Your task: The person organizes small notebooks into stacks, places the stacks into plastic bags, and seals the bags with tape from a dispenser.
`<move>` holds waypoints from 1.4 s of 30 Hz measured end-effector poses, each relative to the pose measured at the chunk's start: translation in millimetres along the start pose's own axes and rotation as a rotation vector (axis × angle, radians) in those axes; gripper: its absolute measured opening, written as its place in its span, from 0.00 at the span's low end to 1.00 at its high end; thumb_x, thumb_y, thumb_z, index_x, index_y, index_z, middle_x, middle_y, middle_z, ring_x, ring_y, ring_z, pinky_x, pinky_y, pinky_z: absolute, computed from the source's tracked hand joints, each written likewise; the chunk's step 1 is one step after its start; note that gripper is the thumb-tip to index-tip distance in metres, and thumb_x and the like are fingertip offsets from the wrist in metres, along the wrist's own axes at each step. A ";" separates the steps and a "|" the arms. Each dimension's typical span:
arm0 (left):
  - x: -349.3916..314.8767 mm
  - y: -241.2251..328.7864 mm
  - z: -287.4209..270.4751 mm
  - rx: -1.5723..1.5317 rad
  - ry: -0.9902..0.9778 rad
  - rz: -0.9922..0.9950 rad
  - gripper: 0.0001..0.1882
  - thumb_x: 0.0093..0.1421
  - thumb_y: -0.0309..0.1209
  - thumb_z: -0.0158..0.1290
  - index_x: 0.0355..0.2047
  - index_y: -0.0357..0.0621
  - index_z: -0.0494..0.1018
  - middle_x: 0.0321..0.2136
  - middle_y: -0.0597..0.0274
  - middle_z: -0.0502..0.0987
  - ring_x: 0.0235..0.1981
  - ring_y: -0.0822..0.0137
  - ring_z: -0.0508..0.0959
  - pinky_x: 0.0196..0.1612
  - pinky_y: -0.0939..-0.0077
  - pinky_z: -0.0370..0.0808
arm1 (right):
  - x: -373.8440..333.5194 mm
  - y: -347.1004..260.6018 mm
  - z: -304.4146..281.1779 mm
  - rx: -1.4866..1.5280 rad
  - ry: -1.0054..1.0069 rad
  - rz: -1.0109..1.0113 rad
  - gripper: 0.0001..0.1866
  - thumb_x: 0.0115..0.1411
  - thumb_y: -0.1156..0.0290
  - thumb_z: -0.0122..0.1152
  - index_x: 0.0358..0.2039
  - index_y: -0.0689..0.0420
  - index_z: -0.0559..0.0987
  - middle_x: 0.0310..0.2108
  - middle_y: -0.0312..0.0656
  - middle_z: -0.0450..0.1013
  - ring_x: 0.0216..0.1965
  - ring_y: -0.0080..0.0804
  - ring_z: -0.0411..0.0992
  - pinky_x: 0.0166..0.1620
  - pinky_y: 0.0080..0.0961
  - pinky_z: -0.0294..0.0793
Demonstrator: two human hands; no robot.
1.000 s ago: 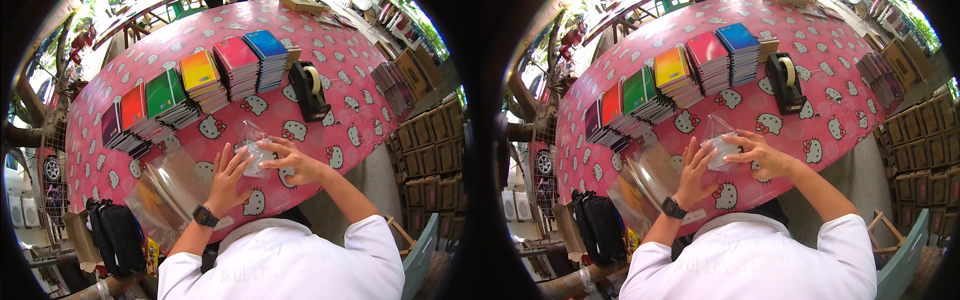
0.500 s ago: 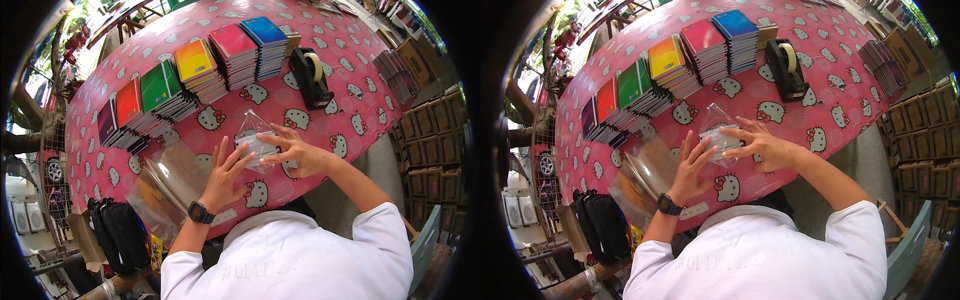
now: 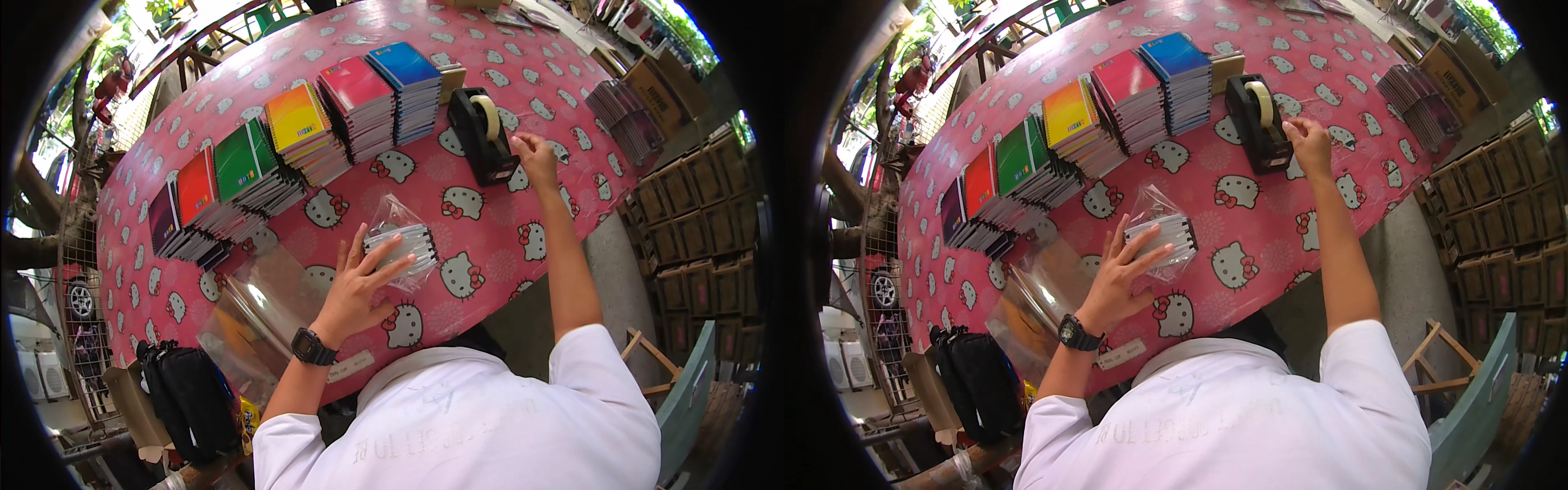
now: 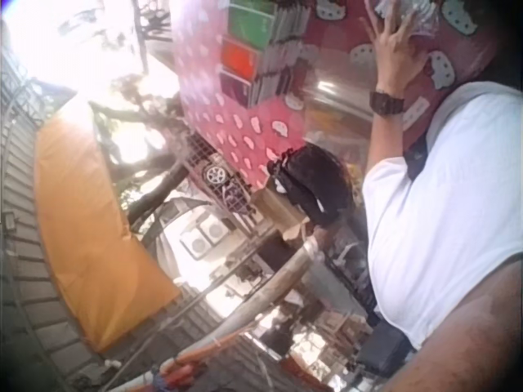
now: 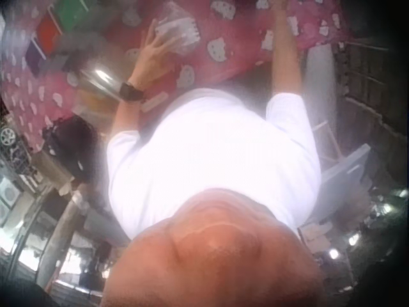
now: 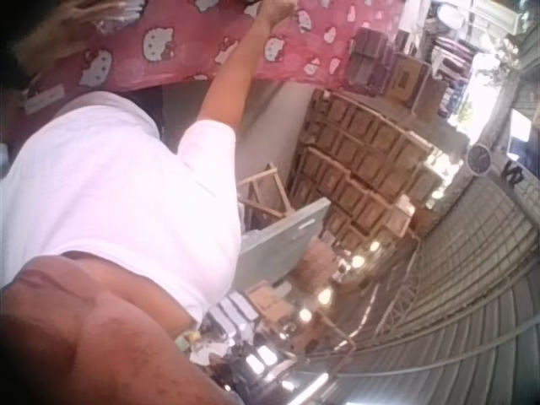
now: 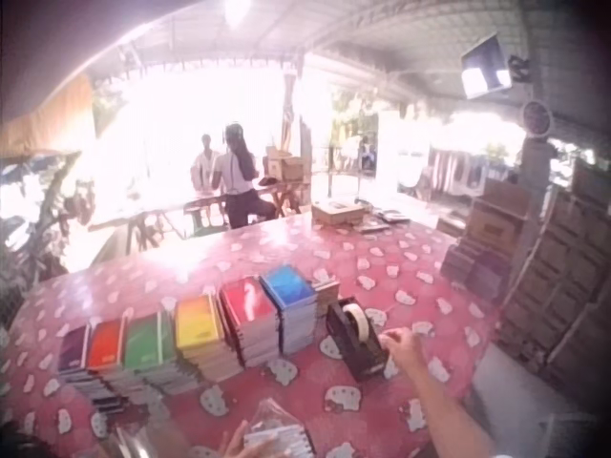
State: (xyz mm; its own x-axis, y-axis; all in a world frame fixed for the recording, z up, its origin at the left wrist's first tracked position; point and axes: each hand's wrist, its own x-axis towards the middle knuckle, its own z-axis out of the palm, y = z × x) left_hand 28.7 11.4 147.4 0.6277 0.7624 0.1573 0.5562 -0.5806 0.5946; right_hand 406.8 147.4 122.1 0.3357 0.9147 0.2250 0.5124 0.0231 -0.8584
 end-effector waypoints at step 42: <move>2.1 -10.5 13.3 0.077 0.514 0.319 0.21 0.41 0.35 0.66 0.38 0.53 0.78 0.52 0.62 0.71 0.59 0.54 0.61 0.62 0.54 0.54 | -164.2 -115.3 51.1 0.023 -0.444 -0.912 0.13 0.44 0.68 0.70 0.32 0.52 0.79 0.33 0.36 0.72 0.37 0.34 0.67 0.44 0.29 0.65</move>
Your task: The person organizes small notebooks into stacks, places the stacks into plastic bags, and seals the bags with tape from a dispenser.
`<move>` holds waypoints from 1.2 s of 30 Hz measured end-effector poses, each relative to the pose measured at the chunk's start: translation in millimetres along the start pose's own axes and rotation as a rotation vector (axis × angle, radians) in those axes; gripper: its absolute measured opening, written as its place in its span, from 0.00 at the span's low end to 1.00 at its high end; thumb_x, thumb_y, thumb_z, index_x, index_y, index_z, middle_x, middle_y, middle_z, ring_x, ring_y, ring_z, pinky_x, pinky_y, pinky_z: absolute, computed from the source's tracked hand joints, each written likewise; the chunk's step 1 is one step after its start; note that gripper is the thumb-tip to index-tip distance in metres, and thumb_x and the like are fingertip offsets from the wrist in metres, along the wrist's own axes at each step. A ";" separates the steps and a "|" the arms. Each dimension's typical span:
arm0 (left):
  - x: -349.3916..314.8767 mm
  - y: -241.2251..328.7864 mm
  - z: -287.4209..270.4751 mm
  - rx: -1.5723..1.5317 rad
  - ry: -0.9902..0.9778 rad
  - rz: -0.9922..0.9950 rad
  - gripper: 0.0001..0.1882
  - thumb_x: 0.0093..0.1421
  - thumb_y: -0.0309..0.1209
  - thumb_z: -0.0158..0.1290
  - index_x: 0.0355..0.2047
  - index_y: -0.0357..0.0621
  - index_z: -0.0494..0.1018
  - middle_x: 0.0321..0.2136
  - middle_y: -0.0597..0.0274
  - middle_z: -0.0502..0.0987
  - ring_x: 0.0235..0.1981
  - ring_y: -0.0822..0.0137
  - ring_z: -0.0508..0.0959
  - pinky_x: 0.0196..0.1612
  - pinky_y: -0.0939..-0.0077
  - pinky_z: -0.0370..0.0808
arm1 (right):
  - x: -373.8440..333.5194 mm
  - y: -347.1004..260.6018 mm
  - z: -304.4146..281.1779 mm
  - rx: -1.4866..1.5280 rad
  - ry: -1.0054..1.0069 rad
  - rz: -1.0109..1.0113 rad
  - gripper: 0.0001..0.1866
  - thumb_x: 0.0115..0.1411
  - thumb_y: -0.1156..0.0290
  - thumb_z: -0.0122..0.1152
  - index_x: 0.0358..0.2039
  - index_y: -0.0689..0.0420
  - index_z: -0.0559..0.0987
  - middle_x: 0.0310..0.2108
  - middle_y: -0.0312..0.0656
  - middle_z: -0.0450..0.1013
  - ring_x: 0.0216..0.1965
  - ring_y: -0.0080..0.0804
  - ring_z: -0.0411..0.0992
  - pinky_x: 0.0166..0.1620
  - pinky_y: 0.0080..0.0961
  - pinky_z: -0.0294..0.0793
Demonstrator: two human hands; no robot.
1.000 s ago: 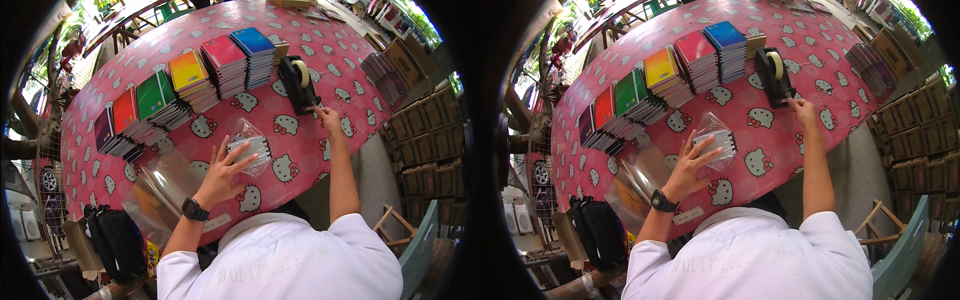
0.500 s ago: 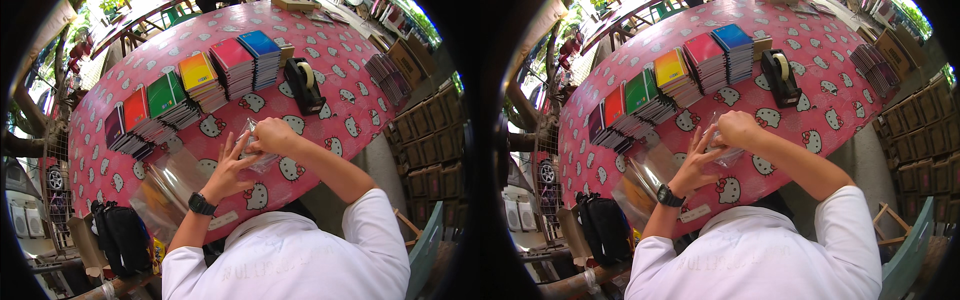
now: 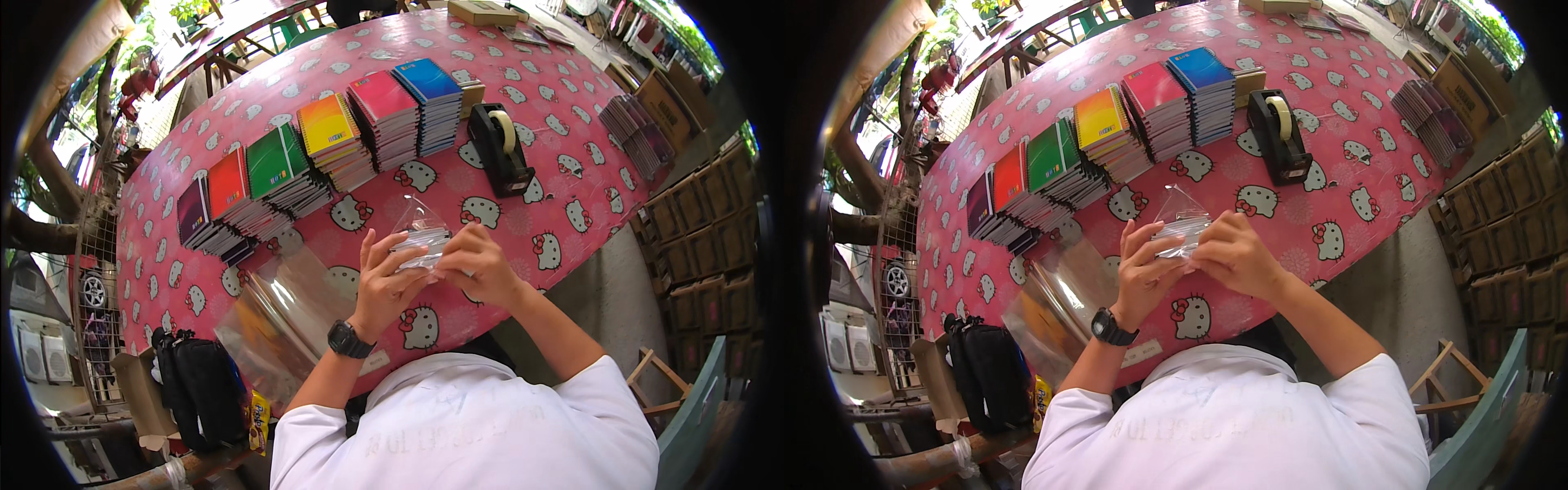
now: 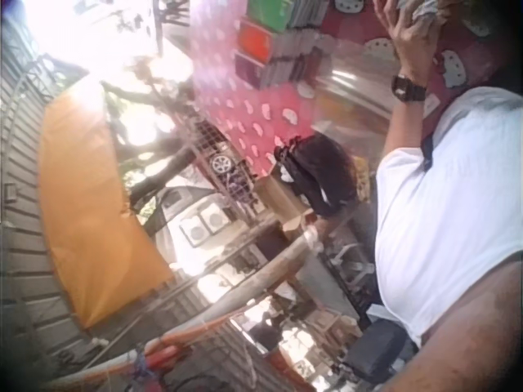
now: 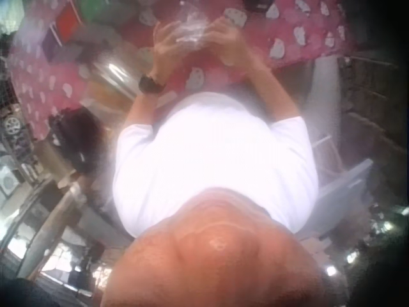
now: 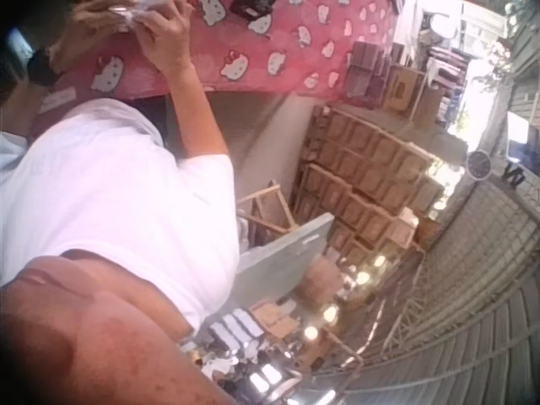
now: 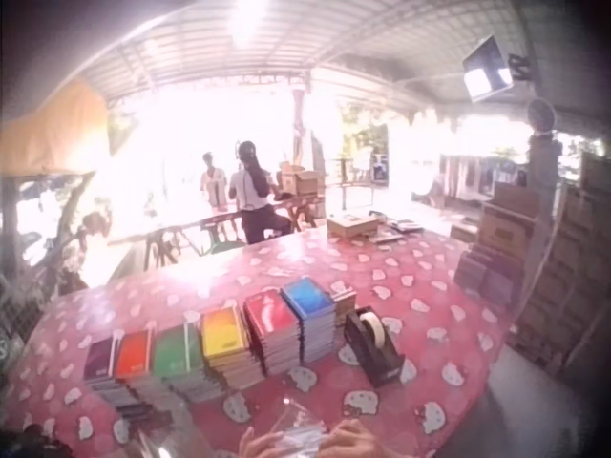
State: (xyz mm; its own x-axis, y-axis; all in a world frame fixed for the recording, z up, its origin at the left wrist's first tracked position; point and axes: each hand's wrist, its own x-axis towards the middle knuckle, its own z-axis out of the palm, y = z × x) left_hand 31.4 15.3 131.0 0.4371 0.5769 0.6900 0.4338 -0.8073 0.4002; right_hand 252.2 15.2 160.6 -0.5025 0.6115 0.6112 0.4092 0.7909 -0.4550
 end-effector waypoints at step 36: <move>-3.9 0.6 -0.4 -0.540 -0.278 -0.614 0.43 0.36 0.26 0.68 0.55 0.43 0.62 0.48 0.58 0.67 0.53 0.64 0.66 0.58 0.69 0.63 | 2.8 37.5 4.5 0.675 -0.183 0.840 0.28 0.47 0.65 0.72 0.47 0.62 0.73 0.41 0.39 0.73 0.44 0.25 0.70 0.48 0.24 0.68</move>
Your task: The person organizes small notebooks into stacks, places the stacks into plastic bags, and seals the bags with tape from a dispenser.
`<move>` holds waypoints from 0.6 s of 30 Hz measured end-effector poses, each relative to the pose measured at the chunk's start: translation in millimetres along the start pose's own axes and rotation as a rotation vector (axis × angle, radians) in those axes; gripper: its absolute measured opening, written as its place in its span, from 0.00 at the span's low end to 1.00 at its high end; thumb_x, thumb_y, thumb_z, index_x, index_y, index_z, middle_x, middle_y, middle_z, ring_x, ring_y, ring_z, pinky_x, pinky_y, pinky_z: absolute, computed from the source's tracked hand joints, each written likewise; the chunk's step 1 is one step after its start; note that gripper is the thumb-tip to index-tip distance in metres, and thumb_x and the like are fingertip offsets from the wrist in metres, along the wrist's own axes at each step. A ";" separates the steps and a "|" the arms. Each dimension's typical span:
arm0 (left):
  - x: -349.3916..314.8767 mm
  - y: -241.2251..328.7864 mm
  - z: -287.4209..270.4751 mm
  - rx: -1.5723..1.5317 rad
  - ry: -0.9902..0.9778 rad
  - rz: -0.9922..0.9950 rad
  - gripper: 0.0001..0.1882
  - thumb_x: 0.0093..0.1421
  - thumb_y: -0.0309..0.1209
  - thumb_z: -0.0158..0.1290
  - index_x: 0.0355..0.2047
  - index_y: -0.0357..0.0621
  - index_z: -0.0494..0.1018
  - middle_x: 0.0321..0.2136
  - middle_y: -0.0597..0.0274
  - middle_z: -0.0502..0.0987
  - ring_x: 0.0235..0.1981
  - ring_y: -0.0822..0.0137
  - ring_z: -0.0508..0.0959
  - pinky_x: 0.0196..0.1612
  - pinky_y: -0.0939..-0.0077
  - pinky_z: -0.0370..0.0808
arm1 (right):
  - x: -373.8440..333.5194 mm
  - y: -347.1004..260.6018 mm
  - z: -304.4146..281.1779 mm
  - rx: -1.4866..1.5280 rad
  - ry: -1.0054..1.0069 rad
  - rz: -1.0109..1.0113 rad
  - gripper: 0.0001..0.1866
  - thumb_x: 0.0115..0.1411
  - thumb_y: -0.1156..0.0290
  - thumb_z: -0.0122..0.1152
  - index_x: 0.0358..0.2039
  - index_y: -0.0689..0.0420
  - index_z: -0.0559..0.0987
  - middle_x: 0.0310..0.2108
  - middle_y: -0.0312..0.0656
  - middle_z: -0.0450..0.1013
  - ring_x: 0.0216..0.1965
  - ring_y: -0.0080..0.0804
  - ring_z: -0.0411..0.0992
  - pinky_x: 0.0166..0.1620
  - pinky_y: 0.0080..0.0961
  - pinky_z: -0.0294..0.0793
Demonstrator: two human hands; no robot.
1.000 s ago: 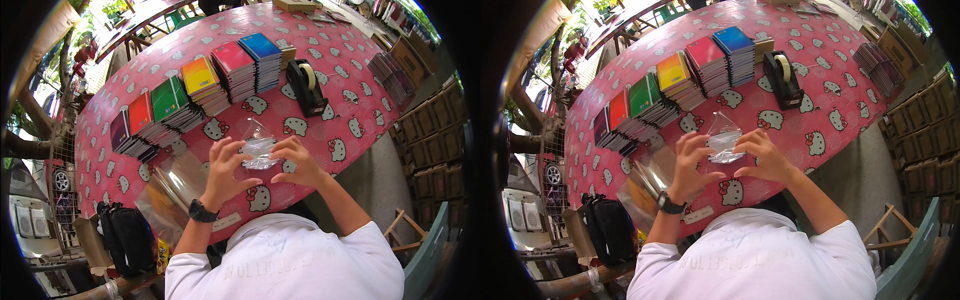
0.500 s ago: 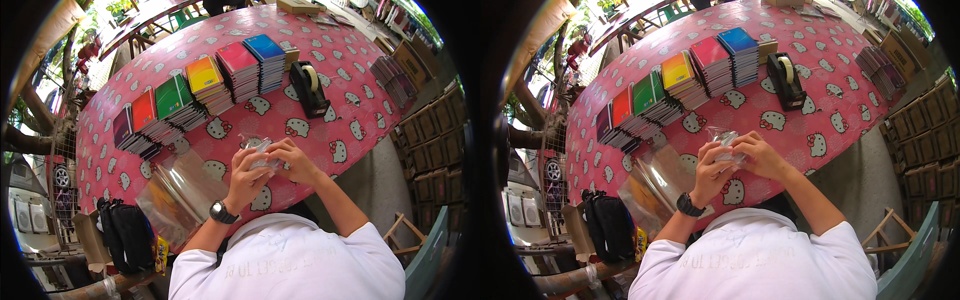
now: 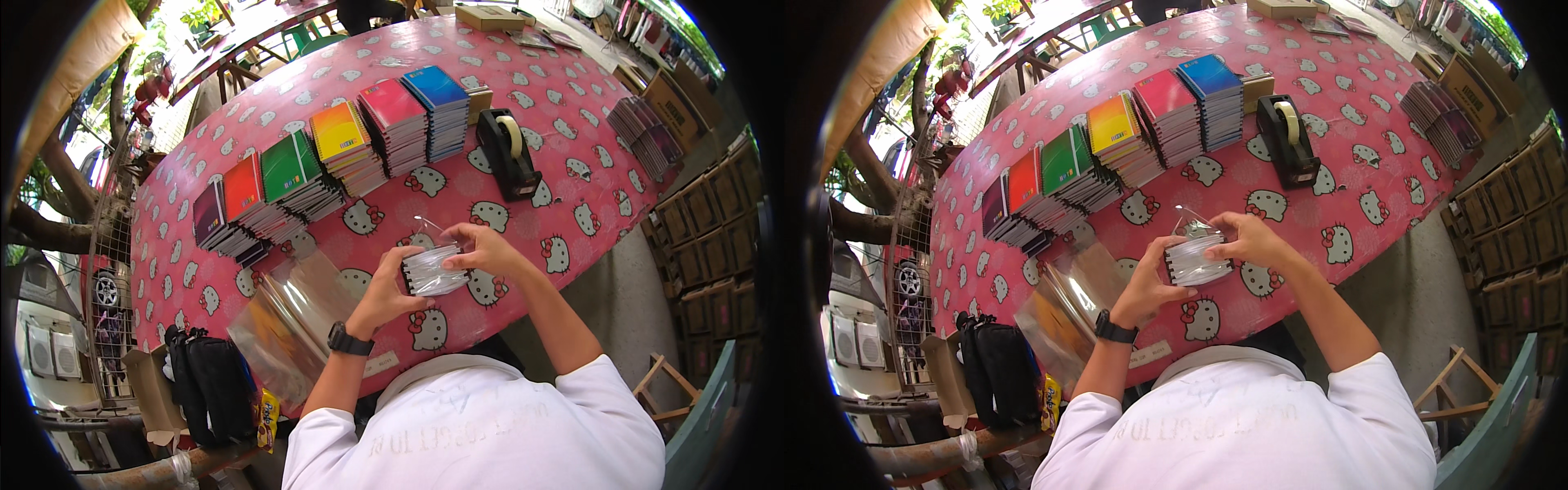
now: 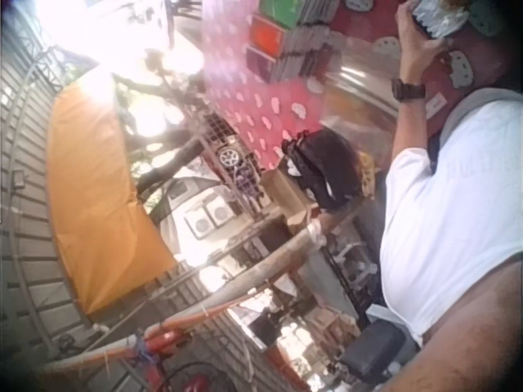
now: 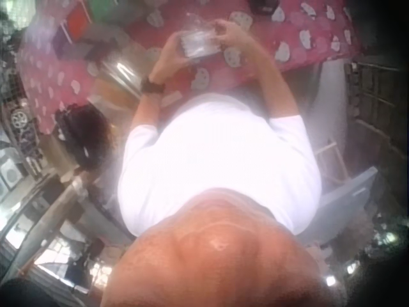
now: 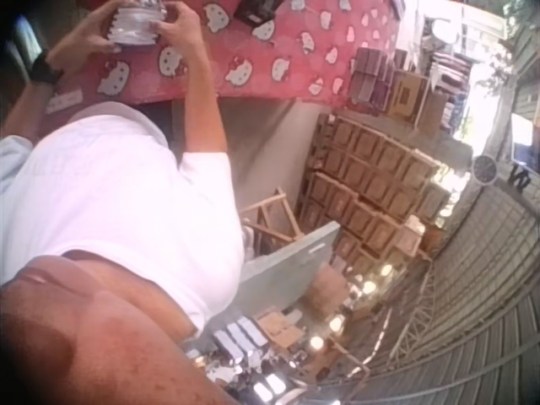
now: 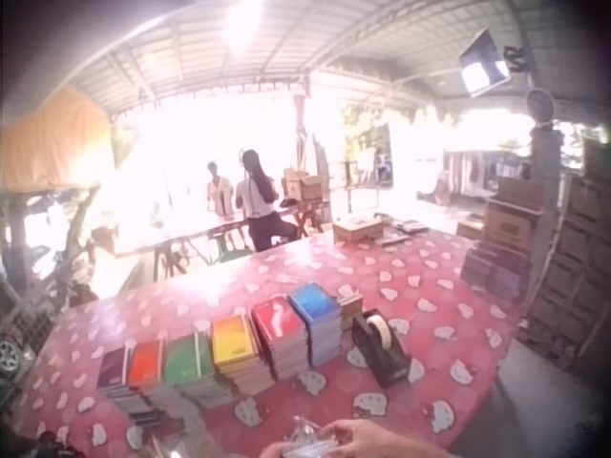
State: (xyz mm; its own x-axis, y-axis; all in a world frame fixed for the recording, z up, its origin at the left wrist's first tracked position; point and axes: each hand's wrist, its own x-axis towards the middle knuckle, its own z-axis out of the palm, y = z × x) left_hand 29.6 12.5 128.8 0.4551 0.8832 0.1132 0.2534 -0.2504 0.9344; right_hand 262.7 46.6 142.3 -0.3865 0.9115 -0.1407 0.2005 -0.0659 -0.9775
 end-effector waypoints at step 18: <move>-8.3 -4.3 8.0 0.449 0.182 0.303 0.33 0.44 0.28 0.62 0.54 0.55 0.70 0.56 0.68 0.68 0.62 0.59 0.60 0.64 0.56 0.49 | -47.9 5.7 32.4 -0.802 0.011 -0.636 0.30 0.52 0.51 0.63 0.53 0.50 0.74 0.58 0.36 0.65 0.66 0.37 0.52 0.64 0.41 0.45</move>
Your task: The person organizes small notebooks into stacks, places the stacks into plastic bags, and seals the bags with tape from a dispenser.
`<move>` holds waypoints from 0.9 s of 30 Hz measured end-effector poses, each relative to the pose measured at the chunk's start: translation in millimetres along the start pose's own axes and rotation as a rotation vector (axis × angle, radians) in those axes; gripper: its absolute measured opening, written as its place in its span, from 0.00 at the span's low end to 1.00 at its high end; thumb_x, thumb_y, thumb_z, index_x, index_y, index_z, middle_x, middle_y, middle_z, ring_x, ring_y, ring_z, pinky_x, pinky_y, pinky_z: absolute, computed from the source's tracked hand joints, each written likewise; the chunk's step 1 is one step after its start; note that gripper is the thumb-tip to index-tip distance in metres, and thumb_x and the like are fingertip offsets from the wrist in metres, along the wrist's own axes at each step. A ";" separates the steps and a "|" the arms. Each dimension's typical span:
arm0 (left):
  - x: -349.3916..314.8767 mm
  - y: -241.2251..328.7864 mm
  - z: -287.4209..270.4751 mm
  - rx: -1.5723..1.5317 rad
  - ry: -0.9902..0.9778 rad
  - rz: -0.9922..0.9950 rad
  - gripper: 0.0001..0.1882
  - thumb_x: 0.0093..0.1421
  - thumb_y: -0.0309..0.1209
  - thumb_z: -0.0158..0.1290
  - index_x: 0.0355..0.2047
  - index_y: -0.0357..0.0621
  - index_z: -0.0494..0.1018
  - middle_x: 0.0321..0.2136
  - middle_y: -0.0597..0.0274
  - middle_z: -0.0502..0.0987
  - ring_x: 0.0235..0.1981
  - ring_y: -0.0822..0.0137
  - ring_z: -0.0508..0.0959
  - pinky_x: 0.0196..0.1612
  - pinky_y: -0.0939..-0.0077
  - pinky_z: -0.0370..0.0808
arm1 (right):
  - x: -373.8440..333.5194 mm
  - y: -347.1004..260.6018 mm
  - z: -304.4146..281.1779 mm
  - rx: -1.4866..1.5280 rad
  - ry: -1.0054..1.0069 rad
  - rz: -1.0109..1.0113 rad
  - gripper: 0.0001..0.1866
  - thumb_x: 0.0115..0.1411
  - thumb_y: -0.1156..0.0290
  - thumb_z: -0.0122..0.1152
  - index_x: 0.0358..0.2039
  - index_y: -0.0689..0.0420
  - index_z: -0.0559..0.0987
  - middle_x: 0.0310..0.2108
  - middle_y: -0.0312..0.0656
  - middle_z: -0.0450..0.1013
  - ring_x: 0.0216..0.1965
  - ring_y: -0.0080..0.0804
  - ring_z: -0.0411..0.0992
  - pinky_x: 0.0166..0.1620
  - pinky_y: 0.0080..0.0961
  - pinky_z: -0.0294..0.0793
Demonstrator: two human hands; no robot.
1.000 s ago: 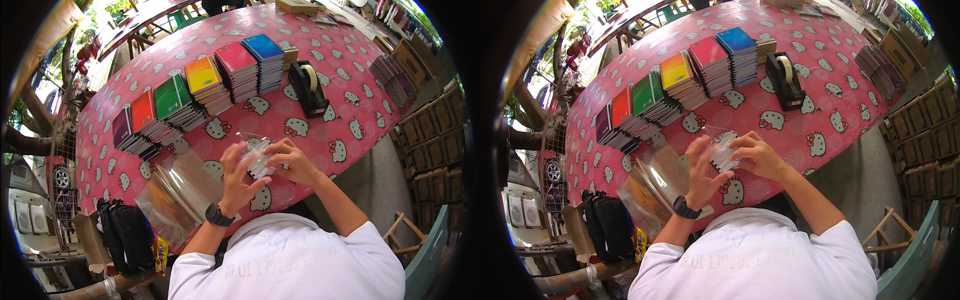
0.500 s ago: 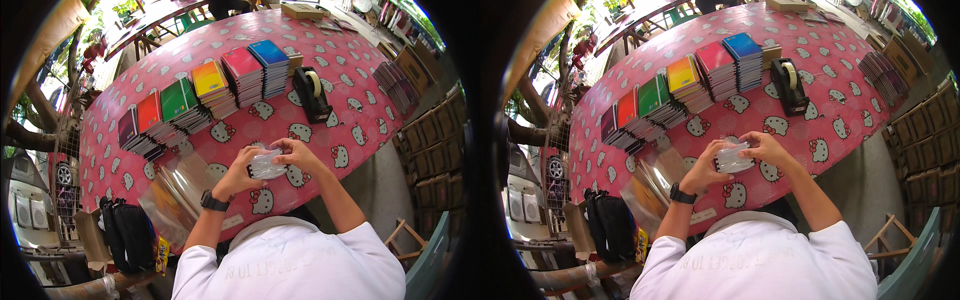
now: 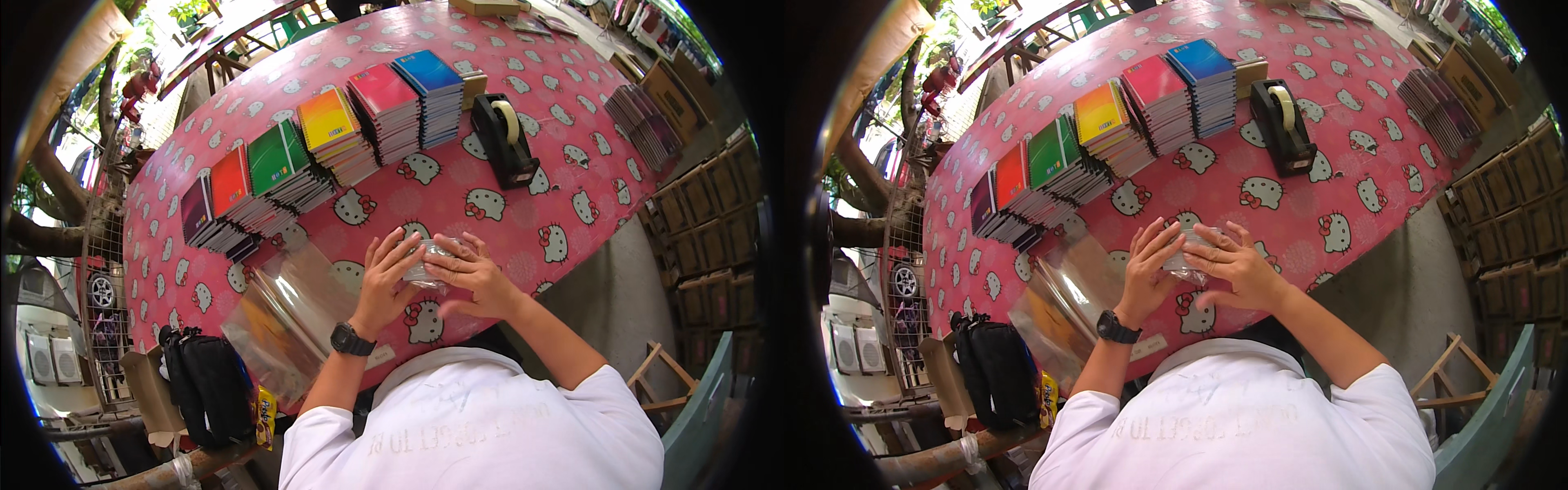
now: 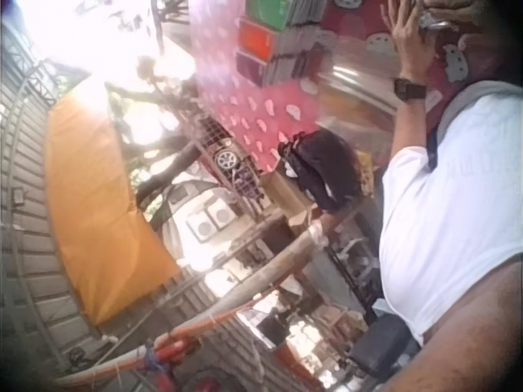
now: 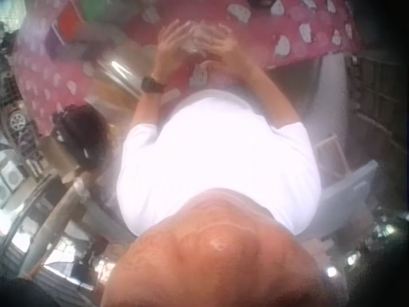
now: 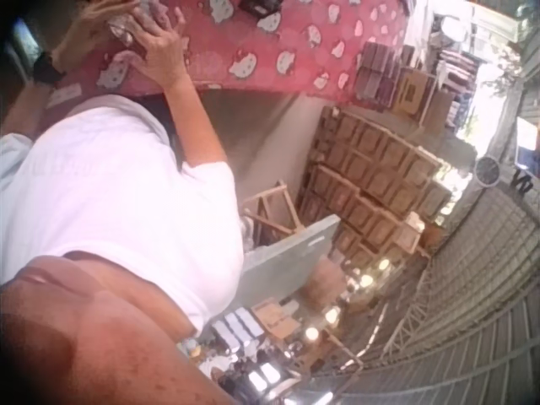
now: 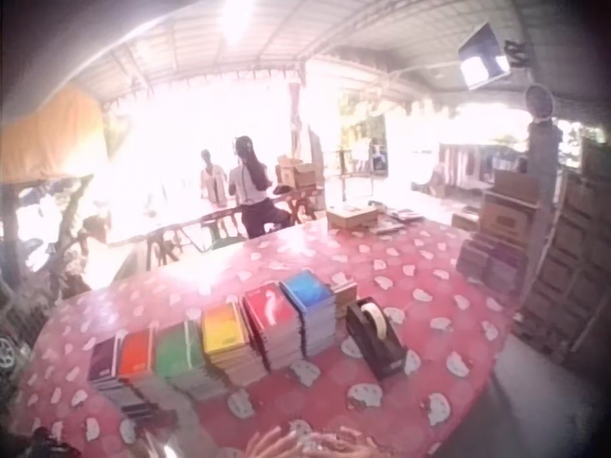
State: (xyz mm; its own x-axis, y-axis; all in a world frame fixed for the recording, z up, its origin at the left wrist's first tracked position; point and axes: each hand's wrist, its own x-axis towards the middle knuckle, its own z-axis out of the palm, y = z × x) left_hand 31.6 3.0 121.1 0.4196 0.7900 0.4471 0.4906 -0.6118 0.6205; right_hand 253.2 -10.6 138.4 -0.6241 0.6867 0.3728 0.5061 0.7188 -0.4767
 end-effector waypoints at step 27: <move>-6.0 5.1 15.9 -0.069 0.224 0.023 0.32 0.56 0.37 0.58 0.57 0.42 0.60 0.42 0.64 0.79 0.59 0.62 0.65 0.66 0.57 0.37 | 2.2 -20.6 28.7 -0.340 0.334 0.202 0.20 0.53 0.61 0.62 0.45 0.55 0.79 0.53 0.39 0.71 0.57 0.33 0.64 0.63 0.40 0.46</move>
State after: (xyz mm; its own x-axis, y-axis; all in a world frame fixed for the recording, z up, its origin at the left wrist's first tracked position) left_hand 43.7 -5.5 111.4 0.2460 0.7700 0.5887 0.4265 -0.6314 0.6477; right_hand 224.3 -26.9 126.2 -0.2979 0.7727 0.5605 0.7965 0.5248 -0.3003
